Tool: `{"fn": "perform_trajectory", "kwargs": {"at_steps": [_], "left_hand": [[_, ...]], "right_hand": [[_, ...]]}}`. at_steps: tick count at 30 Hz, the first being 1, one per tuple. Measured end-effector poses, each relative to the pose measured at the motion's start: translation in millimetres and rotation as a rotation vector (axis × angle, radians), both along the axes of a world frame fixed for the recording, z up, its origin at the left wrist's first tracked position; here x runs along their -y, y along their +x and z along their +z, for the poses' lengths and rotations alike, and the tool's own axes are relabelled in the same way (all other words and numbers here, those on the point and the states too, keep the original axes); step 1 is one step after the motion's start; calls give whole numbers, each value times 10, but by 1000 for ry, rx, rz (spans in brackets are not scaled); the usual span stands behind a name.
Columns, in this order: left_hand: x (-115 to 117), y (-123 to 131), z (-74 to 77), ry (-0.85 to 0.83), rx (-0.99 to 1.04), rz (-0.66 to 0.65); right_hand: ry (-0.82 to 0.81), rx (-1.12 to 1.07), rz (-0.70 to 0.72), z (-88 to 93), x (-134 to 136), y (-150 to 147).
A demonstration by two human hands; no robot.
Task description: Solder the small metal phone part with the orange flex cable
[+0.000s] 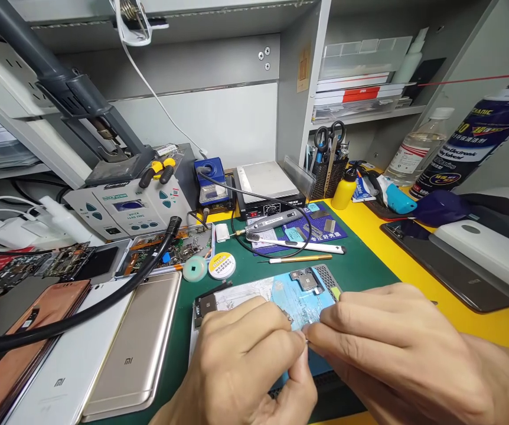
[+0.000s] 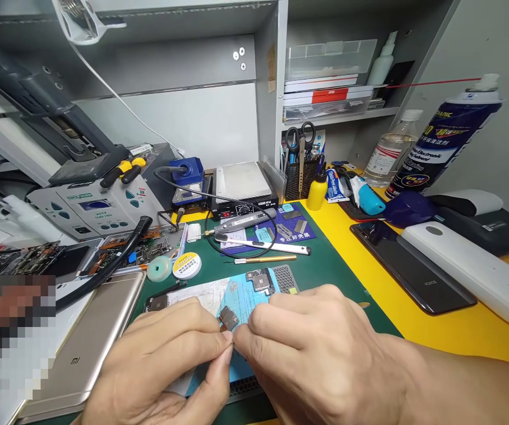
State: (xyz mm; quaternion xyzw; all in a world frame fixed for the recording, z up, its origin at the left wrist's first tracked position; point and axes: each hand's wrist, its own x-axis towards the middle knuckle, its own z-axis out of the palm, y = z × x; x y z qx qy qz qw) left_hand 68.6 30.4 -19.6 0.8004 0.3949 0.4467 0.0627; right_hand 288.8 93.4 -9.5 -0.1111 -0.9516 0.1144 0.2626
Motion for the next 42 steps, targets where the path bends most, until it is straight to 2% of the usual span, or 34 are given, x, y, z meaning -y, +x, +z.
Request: {"fn": "perform_trajectory", "kwargs": {"at_steps": [5,9,14,18,29,33,38,42], "left_hand": [[6,1,-6,-29,16,-12],[0,-23,12,-24,31,11],[-21,-73,30,-7,-95,60],[-37,-106,32,1,-101,93],[-20,-147,53,-110,-3,33],[-16,-151,45,-116,2,34],[-7,-145,57,-141,10,64],[-8,-129,82,-109,11,90]], "right_hand": [[16,-7,12,3,7,-2],[32,9,-47,66,1,-33],[116,-45,-106,149,-45,-63],[184,-70,-141,180,-61,-42],[-57,-11,-97,176,-83,-23],[-10,-38,-113,153,-83,-19],[177,-73,-155,125,-59,-12],[193,-80,-150,102,-51,-4]]}}
